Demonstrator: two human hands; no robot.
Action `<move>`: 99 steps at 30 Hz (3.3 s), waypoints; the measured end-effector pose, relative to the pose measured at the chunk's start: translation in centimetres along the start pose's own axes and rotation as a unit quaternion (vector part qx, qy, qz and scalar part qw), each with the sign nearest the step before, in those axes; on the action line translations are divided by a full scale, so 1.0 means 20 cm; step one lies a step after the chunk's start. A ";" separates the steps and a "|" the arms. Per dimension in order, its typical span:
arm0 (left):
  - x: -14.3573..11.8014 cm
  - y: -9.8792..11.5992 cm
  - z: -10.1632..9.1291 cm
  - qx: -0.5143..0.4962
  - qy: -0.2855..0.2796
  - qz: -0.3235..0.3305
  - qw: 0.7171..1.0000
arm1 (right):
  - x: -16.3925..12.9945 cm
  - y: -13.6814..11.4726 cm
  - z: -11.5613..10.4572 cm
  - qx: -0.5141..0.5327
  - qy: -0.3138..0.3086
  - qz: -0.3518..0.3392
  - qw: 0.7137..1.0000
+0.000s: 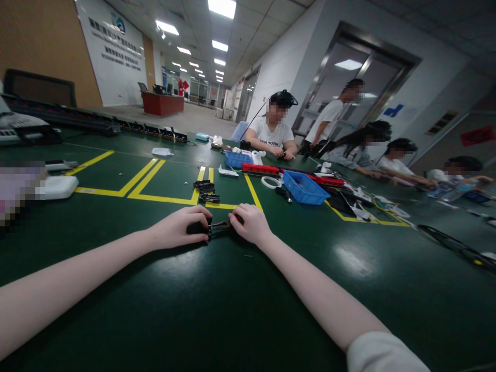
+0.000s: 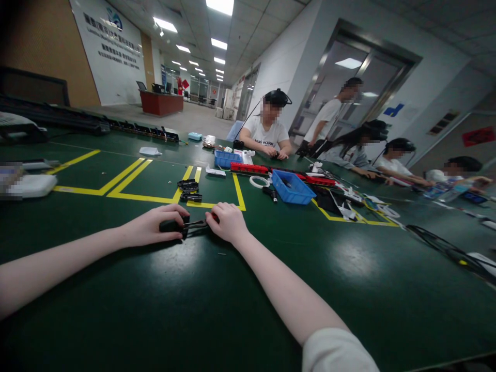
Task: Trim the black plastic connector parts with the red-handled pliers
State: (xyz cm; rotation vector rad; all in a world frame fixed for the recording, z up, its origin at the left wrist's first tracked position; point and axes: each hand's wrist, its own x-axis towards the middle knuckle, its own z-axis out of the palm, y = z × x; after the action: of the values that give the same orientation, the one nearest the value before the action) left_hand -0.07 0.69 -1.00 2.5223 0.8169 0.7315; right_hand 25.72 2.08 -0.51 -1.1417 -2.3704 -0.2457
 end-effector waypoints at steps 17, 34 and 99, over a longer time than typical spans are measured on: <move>0.00 0.03 0.00 0.008 0.012 -0.001 1.000 | -0.01 -0.01 0.00 -0.003 -0.015 0.026 1.000; 0.00 0.04 0.00 0.006 0.004 0.022 1.000 | -0.01 -0.06 -0.01 -0.012 -0.025 0.026 0.999; 0.02 -0.03 -0.01 0.119 0.026 0.063 0.991 | 0.02 0.01 -0.07 -0.001 -0.137 -0.057 0.989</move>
State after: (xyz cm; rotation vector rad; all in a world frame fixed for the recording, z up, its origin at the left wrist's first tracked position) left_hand -0.15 1.32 -1.07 2.8008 0.8103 0.7830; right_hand 26.17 1.92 0.92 -1.1030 -2.6797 -0.1375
